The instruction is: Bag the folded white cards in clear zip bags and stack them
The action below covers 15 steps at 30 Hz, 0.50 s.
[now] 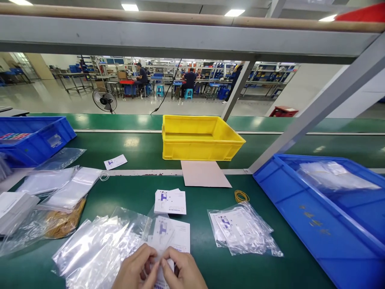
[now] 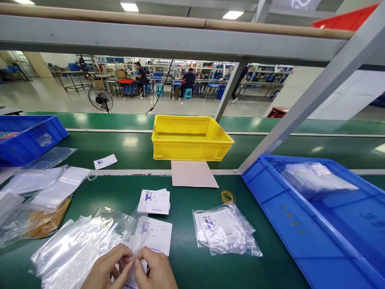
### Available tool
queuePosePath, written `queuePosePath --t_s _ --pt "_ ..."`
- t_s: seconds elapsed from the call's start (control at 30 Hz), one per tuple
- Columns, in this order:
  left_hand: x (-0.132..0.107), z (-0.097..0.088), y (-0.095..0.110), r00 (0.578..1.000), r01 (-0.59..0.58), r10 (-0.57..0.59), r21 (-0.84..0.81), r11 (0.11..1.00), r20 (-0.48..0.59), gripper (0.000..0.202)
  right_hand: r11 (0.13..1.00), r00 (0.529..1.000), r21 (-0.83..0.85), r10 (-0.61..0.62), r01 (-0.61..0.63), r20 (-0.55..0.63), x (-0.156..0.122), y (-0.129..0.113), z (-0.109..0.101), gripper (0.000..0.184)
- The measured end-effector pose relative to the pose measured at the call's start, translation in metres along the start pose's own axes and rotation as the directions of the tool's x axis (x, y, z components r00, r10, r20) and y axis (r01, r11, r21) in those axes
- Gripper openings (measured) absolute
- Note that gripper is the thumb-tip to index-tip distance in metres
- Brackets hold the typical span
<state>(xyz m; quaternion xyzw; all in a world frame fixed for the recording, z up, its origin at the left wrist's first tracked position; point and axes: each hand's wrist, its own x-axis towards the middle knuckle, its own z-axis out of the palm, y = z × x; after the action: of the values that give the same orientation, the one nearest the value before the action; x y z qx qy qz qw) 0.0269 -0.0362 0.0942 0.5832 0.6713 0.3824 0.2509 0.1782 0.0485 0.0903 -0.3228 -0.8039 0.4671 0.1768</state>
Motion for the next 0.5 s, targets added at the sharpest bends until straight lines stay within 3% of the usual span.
queuePosePath --t_s 0.23,0.43,0.5 --pt "-0.004 -0.001 0.012 0.989 -0.125 0.144 0.321 0.939 -0.037 0.025 0.992 0.996 -0.099 -0.085 0.083 -0.018 -0.002 -0.013 0.003 0.03" --pt "-0.002 -0.01 0.023 0.962 0.007 0.13 0.497 0.868 -0.24 0.026 0.996 0.998 -0.075 -0.051 0.053 0.027 -0.006 -0.012 0.003 0.029" --pt "-0.004 -0.013 0.025 0.964 0.023 0.114 0.507 0.862 -0.239 0.024 0.997 0.999 -0.068 -0.038 0.04 0.038 -0.007 -0.012 0.0 0.026"
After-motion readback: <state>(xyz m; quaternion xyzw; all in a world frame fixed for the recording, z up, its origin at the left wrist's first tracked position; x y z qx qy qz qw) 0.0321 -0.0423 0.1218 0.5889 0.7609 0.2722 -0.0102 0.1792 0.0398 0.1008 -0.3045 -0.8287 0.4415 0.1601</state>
